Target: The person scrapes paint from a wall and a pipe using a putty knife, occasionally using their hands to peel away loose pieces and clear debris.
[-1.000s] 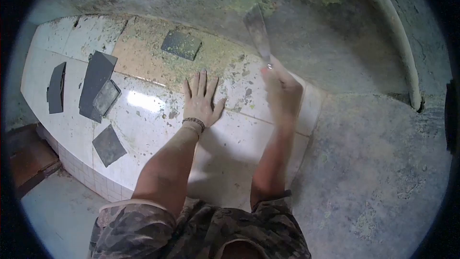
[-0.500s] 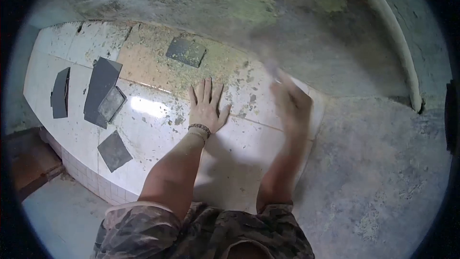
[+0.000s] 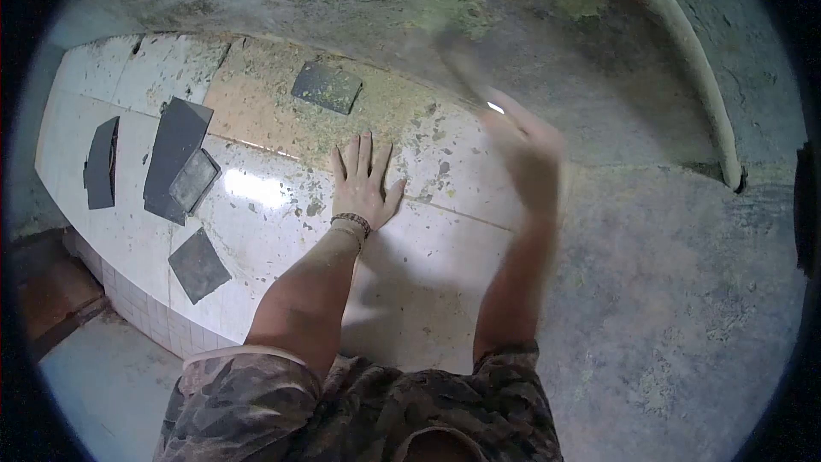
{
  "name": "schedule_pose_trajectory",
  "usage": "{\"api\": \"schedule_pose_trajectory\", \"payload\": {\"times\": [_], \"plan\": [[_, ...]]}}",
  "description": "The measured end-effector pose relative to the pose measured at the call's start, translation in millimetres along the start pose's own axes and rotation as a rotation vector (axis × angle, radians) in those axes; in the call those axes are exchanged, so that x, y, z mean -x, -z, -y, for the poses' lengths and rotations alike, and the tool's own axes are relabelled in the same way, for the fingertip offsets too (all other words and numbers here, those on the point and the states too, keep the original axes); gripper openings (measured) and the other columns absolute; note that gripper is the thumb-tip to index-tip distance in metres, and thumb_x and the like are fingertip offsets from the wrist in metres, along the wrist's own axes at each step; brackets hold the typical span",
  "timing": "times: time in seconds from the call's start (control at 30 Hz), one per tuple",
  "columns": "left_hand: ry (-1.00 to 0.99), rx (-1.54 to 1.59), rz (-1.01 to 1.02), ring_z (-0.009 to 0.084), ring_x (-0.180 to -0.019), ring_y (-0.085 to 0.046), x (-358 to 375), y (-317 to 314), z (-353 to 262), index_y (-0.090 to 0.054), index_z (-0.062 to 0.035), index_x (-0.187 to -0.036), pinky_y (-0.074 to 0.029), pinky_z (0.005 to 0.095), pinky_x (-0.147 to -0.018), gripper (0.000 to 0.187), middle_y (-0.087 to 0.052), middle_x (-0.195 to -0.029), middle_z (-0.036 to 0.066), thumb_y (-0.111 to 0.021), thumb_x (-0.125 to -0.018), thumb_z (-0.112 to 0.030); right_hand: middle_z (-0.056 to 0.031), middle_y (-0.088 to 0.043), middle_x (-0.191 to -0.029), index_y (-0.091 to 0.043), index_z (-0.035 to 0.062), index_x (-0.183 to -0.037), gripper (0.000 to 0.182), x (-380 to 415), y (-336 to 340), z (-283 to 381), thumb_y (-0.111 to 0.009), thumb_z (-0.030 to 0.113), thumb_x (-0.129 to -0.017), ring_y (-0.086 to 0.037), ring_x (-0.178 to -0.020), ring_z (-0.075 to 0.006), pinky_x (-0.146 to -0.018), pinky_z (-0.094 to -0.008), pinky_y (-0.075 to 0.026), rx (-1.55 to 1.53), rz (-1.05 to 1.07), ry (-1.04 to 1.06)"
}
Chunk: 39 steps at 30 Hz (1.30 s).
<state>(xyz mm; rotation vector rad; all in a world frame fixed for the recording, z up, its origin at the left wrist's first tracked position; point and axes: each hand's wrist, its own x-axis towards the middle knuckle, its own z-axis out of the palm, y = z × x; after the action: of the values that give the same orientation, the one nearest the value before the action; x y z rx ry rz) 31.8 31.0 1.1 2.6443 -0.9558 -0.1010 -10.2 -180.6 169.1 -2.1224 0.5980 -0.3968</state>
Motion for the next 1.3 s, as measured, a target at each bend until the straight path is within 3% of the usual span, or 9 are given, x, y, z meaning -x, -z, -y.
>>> {"api": "schedule_pose_trajectory", "payload": {"times": [0.17, 0.3, 0.43, 0.63, 0.67, 0.7, 0.87, 1.23, 1.3], "plan": [[0.020, 0.011, 0.008, 0.0400, -0.149, -0.014, -2.0, 3.0, 1.2, -0.034, -0.0127, -0.152, -0.001, 0.0608, -0.119, 0.073, -0.020, -0.160, 0.023, -0.047, -0.093, -0.052, 0.0012, -0.062, -0.076, -0.066, 0.0017, -0.124, 0.043, 5.4, -21.3, 18.4, -0.065, 0.030, -0.092, -0.054, -0.067, -0.0058, -0.061, -0.0226, -0.045, 0.027, -0.055, 0.275], [0.013, 0.036, 0.007, 0.0402, -0.149, -0.014, -1.2, 3.3, 1.5, -0.034, -0.0126, -0.152, -0.001, 0.0607, -0.119, 0.072, -0.021, -0.160, 0.023, -0.047, -0.093, -0.052, 0.0012, -0.059, -0.075, -0.063, -0.0003, -0.127, 0.043, 10.5, 10.9, 49.7, -0.065, 0.025, -0.091, -0.051, -0.069, -0.0062, -0.064, -0.0228, -0.045, -0.125, 0.118, -0.207], [0.018, 0.038, -0.010, 0.0405, -0.149, -0.014, -0.9, 2.6, 0.2, -0.033, -0.0129, -0.152, -0.002, 0.0609, -0.119, 0.072, -0.021, -0.160, 0.023, -0.046, -0.093, -0.052, -0.0041, -0.057, -0.076, -0.063, -0.0013, -0.125, 0.038, -8.5, -37.2, 74.2, -0.060, 0.020, -0.093, -0.048, -0.070, -0.0072, -0.065, -0.0228, -0.044, -0.064, 0.062, 0.160], [0.015, 0.075, 0.015, 0.0395, -0.150, -0.013, 4.9, 0.0, 1.3, -0.034, -0.0128, -0.152, -0.002, 0.0612, -0.119, 0.071, -0.020, -0.160, 0.023, -0.046, -0.094, -0.053, -0.0229, -0.069, -0.108, -0.063, -0.0022, -0.122, 0.038, -4.1, -28.2, 61.8, -0.058, 0.020, -0.093, -0.068, -0.104, -0.0274, -0.090, -0.0305, -0.050, 0.127, 0.004, 0.208], [0.012, 0.064, 0.006, 0.0394, -0.150, -0.013, 1.9, 0.5, 2.1, -0.034, -0.0128, -0.152, -0.002, 0.0613, -0.119, 0.072, -0.020, -0.160, 0.023, -0.046, -0.094, -0.053, -0.0036, -0.069, -0.100, -0.064, 0.0042, -0.129, 0.041, -7.0, -48.4, 63.6, -0.061, 0.018, -0.090, -0.058, -0.088, -0.0064, -0.080, -0.0200, -0.045, 0.017, -0.034, 0.190], [0.015, 0.052, -0.008, 0.0393, -0.150, -0.013, -0.5, 1.3, 2.7, -0.033, -0.0129, -0.152, -0.002, 0.0614, -0.118, 0.072, -0.020, -0.160, 0.022, -0.046, -0.093, -0.052, -0.0029, -0.067, -0.091, -0.063, 0.0043, -0.129, 0.041, -11.2, -66.4, 71.9, -0.061, 0.019, -0.091, -0.056, -0.081, -0.0059, -0.075, -0.0207, -0.045, -0.023, -0.020, 0.144], [0.017, 0.071, 0.025, 0.0393, -0.150, -0.012, -1.2, 3.0, 4.6, -0.033, -0.0125, -0.152, -0.002, 0.0621, -0.118, 0.073, -0.020, -0.160, 0.023, -0.046, -0.093, -0.052, -0.0038, -0.053, -0.071, -0.062, 0.0064, -0.130, 0.042, 11.9, -39.3, 62.0, -0.058, 0.023, -0.091, -0.051, -0.069, -0.0103, -0.065, -0.0269, -0.044, -0.061, -0.011, -0.204], [0.022, 0.061, 0.001, 0.0370, -0.149, -0.017, -0.5, 3.6, 3.2, -0.034, -0.0133, -0.152, -0.003, 0.0632, -0.118, 0.072, -0.022, -0.160, 0.021, -0.045, -0.093, -0.053, -0.0089, -0.062, -0.076, -0.064, 0.0064, -0.127, 0.041, 9.0, -75.4, 21.9, -0.059, 0.024, -0.091, -0.057, -0.076, -0.0092, -0.072, -0.0278, -0.047, 0.000, 0.020, -0.151], [0.015, 0.067, 0.006, 0.0370, -0.149, -0.017, 0.4, 2.4, 2.9, -0.034, -0.0128, -0.152, -0.003, 0.0633, -0.118, 0.071, -0.022, -0.160, 0.021, -0.046, -0.093, -0.052, -0.0197, -0.064, -0.076, -0.071, 0.0050, -0.106, 0.029, -12.4, -124.2, 23.7, -0.057, 0.028, -0.094, -0.061, -0.065, -0.0282, -0.067, -0.0352, -0.049, 0.076, -0.134, 0.204]]}}
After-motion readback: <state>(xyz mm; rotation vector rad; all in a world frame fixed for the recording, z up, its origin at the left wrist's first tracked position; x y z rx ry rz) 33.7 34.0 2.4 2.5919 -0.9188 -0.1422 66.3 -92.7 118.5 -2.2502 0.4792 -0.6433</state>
